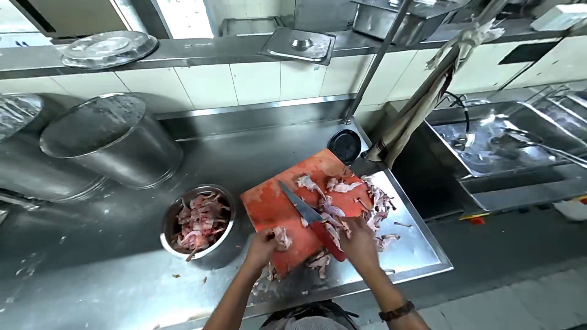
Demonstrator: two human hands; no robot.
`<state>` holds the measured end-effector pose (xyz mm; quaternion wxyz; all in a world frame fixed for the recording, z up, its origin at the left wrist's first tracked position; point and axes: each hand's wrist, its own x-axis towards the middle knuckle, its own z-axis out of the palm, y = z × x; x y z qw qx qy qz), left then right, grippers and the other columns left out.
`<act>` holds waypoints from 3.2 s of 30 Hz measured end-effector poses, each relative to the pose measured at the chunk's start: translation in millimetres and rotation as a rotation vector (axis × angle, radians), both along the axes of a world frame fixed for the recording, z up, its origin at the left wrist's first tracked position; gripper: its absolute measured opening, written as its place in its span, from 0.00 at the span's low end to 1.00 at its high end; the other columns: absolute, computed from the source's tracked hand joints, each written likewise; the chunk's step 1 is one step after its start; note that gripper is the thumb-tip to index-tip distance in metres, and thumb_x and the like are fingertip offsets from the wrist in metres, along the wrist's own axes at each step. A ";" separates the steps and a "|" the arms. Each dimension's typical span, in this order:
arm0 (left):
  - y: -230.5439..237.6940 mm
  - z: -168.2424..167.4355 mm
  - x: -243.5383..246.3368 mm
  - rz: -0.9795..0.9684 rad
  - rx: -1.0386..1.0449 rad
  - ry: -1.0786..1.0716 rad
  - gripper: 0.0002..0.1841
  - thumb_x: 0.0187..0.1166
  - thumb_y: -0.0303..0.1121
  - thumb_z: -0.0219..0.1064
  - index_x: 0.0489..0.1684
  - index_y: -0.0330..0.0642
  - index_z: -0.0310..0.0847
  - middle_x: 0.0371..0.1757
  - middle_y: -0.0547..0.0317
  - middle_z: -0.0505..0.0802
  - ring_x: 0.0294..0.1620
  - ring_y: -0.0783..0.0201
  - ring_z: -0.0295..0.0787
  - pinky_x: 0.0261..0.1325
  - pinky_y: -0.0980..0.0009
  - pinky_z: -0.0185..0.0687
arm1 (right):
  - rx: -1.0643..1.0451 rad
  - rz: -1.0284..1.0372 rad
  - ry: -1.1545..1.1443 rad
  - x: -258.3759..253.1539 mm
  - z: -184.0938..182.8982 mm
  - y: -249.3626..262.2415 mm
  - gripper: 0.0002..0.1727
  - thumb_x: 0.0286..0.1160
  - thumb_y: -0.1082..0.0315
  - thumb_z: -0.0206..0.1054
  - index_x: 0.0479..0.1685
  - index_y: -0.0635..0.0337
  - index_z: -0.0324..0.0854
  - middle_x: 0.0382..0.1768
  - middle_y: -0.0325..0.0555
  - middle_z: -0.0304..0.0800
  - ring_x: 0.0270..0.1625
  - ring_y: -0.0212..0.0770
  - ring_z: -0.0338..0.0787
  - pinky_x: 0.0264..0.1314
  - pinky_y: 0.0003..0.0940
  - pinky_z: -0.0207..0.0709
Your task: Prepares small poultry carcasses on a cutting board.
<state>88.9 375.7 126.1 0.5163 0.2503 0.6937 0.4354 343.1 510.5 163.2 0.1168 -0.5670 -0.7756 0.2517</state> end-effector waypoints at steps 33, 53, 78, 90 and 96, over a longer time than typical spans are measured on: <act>47.3 42.2 12.3 -0.113 -0.287 0.160 0.16 0.90 0.37 0.59 0.62 0.34 0.83 0.45 0.49 0.95 0.37 0.59 0.94 0.46 0.60 0.92 | -0.333 0.191 0.150 -9.3 9.8 -57.6 0.22 0.90 0.53 0.53 0.70 0.56 0.76 0.32 0.49 0.88 0.32 0.48 0.90 0.41 0.51 0.86; -3.8 15.6 -3.2 -0.325 -0.430 0.778 0.16 0.89 0.37 0.56 0.62 0.47 0.89 0.64 0.52 0.93 0.68 0.52 0.90 0.74 0.48 0.81 | -0.450 0.460 -0.403 -42.6 -7.9 -67.9 0.23 0.94 0.48 0.45 0.74 0.51 0.71 0.50 0.56 0.92 0.56 0.59 0.94 0.58 0.59 0.85; -47.9 25.1 -44.6 -0.210 -0.302 0.835 0.15 0.89 0.36 0.58 0.57 0.43 0.92 0.56 0.49 0.95 0.61 0.51 0.92 0.71 0.47 0.82 | -0.640 0.370 -0.484 43.8 -17.7 -109.4 0.26 0.94 0.47 0.47 0.76 0.54 0.70 0.49 0.62 0.93 0.55 0.65 0.94 0.56 0.65 0.84; 60.8 42.0 38.0 -0.471 0.129 0.676 0.21 0.87 0.34 0.58 0.77 0.47 0.81 0.75 0.56 0.87 0.79 0.61 0.79 0.84 0.57 0.74 | -0.281 -0.079 -0.075 99.0 -15.1 -92.7 0.21 0.89 0.53 0.53 0.65 0.60 0.76 0.30 0.54 0.89 0.32 0.56 0.92 0.37 0.59 0.84; 44.1 11.2 6.7 -0.744 -0.059 0.798 0.17 0.83 0.34 0.63 0.67 0.55 0.89 0.75 0.52 0.86 0.80 0.49 0.77 0.84 0.49 0.70 | -0.181 0.051 -0.276 14.9 -7.6 -24.5 0.31 0.81 0.61 0.61 0.85 0.53 0.70 0.73 0.64 0.80 0.64 0.63 0.90 0.63 0.58 0.86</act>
